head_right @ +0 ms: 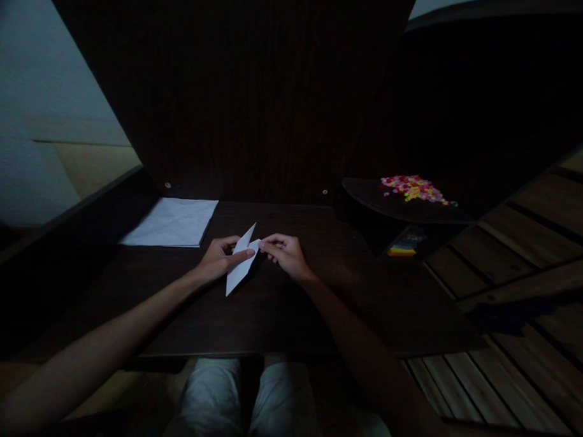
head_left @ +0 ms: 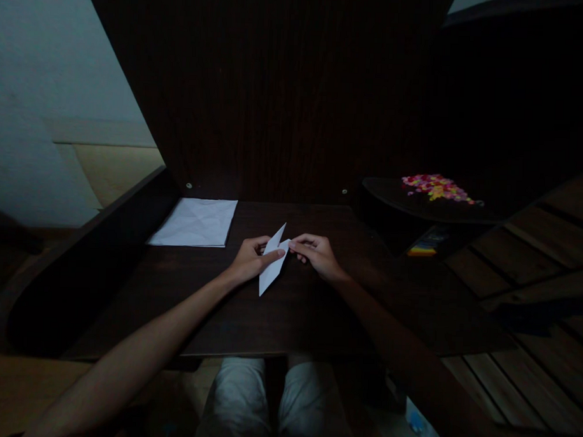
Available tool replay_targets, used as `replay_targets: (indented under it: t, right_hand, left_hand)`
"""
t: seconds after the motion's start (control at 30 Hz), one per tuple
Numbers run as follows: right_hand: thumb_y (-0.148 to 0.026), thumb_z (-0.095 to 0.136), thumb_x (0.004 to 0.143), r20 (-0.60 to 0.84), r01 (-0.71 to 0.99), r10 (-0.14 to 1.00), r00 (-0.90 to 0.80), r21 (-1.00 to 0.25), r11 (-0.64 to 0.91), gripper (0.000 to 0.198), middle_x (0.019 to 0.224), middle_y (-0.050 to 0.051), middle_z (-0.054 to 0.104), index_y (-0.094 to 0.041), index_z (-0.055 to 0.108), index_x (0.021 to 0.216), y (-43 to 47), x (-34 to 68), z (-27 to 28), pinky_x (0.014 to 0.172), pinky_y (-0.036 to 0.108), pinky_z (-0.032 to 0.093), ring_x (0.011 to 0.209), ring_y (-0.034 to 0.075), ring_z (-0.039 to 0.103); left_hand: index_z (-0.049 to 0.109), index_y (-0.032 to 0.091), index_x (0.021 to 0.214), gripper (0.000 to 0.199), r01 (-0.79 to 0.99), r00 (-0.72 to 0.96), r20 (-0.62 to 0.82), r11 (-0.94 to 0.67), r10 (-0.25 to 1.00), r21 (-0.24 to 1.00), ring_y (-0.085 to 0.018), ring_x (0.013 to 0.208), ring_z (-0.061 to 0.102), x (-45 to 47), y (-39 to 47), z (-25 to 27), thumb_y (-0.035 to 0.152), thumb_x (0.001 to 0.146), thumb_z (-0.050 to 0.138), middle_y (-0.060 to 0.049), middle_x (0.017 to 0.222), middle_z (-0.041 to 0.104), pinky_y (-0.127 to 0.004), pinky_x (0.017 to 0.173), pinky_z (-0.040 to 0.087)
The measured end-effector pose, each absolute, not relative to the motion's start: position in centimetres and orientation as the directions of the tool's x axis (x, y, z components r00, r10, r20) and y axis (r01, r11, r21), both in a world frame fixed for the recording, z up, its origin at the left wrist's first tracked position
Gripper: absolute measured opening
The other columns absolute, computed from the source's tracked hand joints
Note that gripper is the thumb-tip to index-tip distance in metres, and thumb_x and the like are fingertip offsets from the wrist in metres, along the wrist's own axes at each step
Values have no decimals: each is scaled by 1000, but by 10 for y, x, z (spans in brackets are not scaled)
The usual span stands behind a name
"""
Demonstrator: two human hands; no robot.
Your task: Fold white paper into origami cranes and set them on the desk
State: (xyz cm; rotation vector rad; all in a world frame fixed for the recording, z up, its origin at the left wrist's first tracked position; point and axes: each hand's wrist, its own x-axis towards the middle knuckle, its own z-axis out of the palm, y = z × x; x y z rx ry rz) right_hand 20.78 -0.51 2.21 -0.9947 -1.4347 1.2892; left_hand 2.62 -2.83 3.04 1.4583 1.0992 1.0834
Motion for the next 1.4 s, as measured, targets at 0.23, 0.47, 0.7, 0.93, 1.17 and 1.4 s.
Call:
replay_targets:
  t: [0.23, 0.47, 0.7, 0.93, 1.17, 1.4]
  right_hand:
    - [-36, 76, 61, 78, -54, 973, -217, -996, 68, 25, 63, 1, 63, -15, 67, 71, -5, 208, 24, 43, 19, 34, 49, 7, 48]
    - [-38, 76, 60, 74, -53, 971, -227, -997, 63, 25, 59, 1, 63, -16, 67, 68, -6, 208, 27, 43, 20, 35, 48, 8, 48]
    - [-35, 74, 62, 77, -73, 966, -248, -995, 60, 22, 64, 2, 64, -16, 69, 72, -6, 209, 27, 43, 20, 33, 50, 8, 48]
    - [-30, 70, 64, 95, -135, 960, -263, -989, 61, 16, 63, 2, 65, -16, 68, 70, -6, 211, 26, 43, 20, 33, 50, 8, 49]
    - [-34, 72, 64, 84, -42, 945, -317, -996, 74, 20, 62, 2, 64, -16, 68, 70, -7, 210, 24, 44, 20, 35, 48, 8, 49]
    - [-32, 67, 68, 158, -84, 946, -283, -987, 140, 17, 58, 0, 62, -16, 66, 67, -7, 211, 24, 44, 20, 35, 46, 8, 48]
  left_hand:
    - [64, 11, 79, 34, 82, 191, 87, -105, 978, 991, -11, 56, 54, 26, -28, 29, 39, 63, 74, -1, 67, 62, -20, 48, 38]
    - [64, 12, 79, 34, 83, 185, 84, -101, 979, 991, -11, 55, 53, 26, -28, 30, 40, 62, 75, 0, 66, 62, -20, 48, 38]
    - [64, 13, 77, 32, 60, 168, 71, -82, 983, 995, -10, 54, 52, 26, -28, 31, 39, 62, 75, 0, 65, 61, -20, 47, 37]
    - [64, 12, 79, 32, 40, 157, 52, -59, 986, 997, -10, 53, 50, 25, -29, 33, 38, 62, 75, 0, 65, 60, -20, 47, 36]
    - [67, 12, 84, 38, 83, 234, 53, -75, 971, 994, -10, 52, 50, 26, -29, 34, 46, 67, 70, 0, 62, 60, -20, 48, 35]
    - [66, 12, 81, 35, 101, 236, 86, -112, 968, 989, -11, 50, 51, 25, -27, 31, 45, 69, 69, 0, 59, 60, -21, 48, 36]
